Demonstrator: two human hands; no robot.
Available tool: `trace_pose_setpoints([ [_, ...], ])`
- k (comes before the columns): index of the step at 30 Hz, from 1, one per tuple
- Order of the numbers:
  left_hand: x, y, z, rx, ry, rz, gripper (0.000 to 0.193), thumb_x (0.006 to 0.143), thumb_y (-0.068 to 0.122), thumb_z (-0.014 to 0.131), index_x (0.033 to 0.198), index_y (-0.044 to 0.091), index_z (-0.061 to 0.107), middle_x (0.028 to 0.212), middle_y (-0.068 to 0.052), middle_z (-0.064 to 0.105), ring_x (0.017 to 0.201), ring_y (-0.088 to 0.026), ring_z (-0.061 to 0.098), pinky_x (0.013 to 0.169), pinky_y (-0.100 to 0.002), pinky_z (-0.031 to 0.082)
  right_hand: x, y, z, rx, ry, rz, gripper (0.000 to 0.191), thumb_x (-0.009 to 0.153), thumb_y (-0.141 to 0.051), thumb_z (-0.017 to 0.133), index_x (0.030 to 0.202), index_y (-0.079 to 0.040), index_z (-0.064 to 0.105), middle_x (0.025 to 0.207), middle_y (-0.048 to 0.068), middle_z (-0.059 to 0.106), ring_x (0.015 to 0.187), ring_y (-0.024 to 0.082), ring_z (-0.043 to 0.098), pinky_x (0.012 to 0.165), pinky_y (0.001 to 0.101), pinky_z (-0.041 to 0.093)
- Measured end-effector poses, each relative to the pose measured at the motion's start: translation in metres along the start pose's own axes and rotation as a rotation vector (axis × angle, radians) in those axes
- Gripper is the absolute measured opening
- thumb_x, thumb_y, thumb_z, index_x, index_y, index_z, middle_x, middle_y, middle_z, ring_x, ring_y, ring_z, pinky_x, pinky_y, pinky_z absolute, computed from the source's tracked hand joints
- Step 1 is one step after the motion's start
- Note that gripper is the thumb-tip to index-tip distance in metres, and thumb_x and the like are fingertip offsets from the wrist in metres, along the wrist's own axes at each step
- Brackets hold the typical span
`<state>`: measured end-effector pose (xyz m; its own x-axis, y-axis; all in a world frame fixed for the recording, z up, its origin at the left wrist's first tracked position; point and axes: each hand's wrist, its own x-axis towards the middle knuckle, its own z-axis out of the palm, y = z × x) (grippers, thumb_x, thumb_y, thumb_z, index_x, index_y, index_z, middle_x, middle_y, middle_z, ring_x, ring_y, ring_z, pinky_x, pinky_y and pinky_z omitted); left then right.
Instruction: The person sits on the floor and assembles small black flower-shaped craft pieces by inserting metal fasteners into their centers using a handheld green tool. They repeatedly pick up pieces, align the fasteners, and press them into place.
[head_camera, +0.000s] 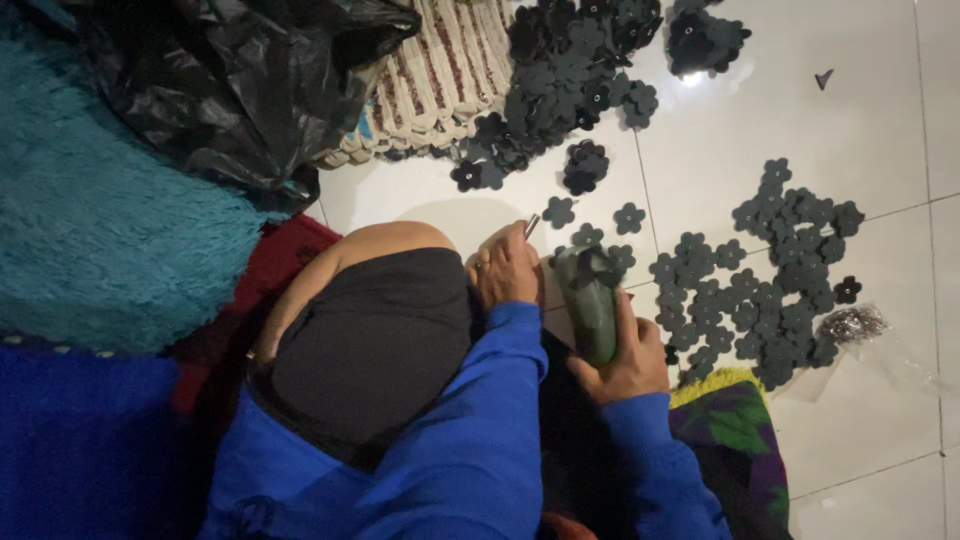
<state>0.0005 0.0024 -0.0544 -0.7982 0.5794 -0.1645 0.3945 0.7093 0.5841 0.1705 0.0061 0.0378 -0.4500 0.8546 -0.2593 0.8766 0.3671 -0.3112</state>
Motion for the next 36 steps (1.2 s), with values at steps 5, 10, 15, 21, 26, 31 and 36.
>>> trace_pose_setpoints([
  [5, 0.002, 0.002, -0.001, -0.006, 0.003, 0.003, 0.045, 0.09, 0.025, 0.063, 0.135, 0.023, 0.056, 0.118, -0.011, 0.07, 0.116, -0.038, 0.06, 0.1, -0.061, 0.038, -0.004, 0.005, 0.002, 0.083, 0.116, -0.057, 0.113, 0.061, -0.036, 0.089, 0.158, -0.017, 0.034, 0.122, 0.028, 0.055, 0.106, 0.043, 0.06, 0.087, 0.0493, 0.054],
  [10, 0.001, 0.002, -0.003, -0.011, 0.003, 0.002, 0.044, 0.091, 0.025, 0.063, 0.135, 0.022, 0.056, 0.118, -0.012, 0.07, 0.114, -0.037, 0.061, 0.1, -0.06, 0.039, 0.0, 0.009, 0.008, 0.101, 0.044, -0.024, 0.113, 0.058, -0.034, 0.089, 0.157, -0.016, 0.037, 0.121, 0.025, 0.056, 0.106, 0.042, 0.061, 0.089, 0.0493, 0.054],
  [15, 0.001, 0.001, -0.001, -0.019, 0.009, 0.005, 0.043, 0.092, 0.025, 0.062, 0.135, 0.022, 0.055, 0.117, -0.012, 0.07, 0.113, -0.037, 0.062, 0.099, -0.06, 0.04, -0.005, 0.026, -0.013, 0.174, 0.204, -0.129, 0.112, 0.063, -0.031, 0.088, 0.16, -0.013, 0.035, 0.125, 0.024, 0.056, 0.11, 0.041, 0.06, 0.093, 0.0494, 0.053],
  [21, 0.004, 0.001, 0.004, -0.034, 0.012, 0.015, 0.042, 0.094, 0.025, 0.061, 0.135, 0.021, 0.055, 0.116, -0.012, 0.07, 0.111, -0.037, 0.063, 0.099, -0.059, 0.041, -0.03, 0.027, -0.026, 0.133, 0.212, -0.044, 0.109, 0.059, -0.03, 0.09, 0.156, -0.015, 0.042, 0.123, 0.023, 0.056, 0.108, 0.04, 0.061, 0.091, 0.0478, 0.054],
  [26, 0.002, 0.0, 0.006, -0.048, 0.047, 0.044, 0.041, 0.095, 0.025, 0.06, 0.135, 0.021, 0.055, 0.115, -0.012, 0.071, 0.11, -0.036, 0.064, 0.099, -0.058, 0.042, -0.036, 0.029, -0.016, 0.138, 0.22, -0.056, 0.11, 0.061, -0.029, 0.088, 0.157, -0.014, 0.039, 0.124, 0.025, 0.054, 0.109, 0.042, 0.058, 0.093, 0.0489, 0.052],
  [31, 0.0, 0.001, 0.005, -0.067, 0.053, 0.035, 0.039, 0.097, 0.025, 0.059, 0.136, 0.021, 0.055, 0.118, -0.012, 0.071, 0.111, -0.036, 0.065, 0.099, -0.057, 0.043, -0.025, 0.039, 0.001, 0.143, 0.025, 0.046, 0.113, 0.059, -0.026, 0.089, 0.158, -0.018, 0.035, 0.122, 0.027, 0.054, 0.108, 0.044, 0.058, 0.094, 0.0504, 0.051],
  [36, -0.001, 0.0, 0.006, -0.009, 0.143, 0.077, 0.035, 0.099, 0.024, 0.058, 0.134, 0.021, 0.057, 0.116, -0.012, 0.071, 0.112, -0.037, 0.065, 0.101, -0.057, 0.043, -0.029, 0.045, 0.001, 0.137, 0.03, 0.108, 0.112, 0.062, -0.026, 0.088, 0.159, -0.021, 0.033, 0.126, 0.027, 0.052, 0.11, 0.043, 0.059, 0.095, 0.0487, 0.052],
])
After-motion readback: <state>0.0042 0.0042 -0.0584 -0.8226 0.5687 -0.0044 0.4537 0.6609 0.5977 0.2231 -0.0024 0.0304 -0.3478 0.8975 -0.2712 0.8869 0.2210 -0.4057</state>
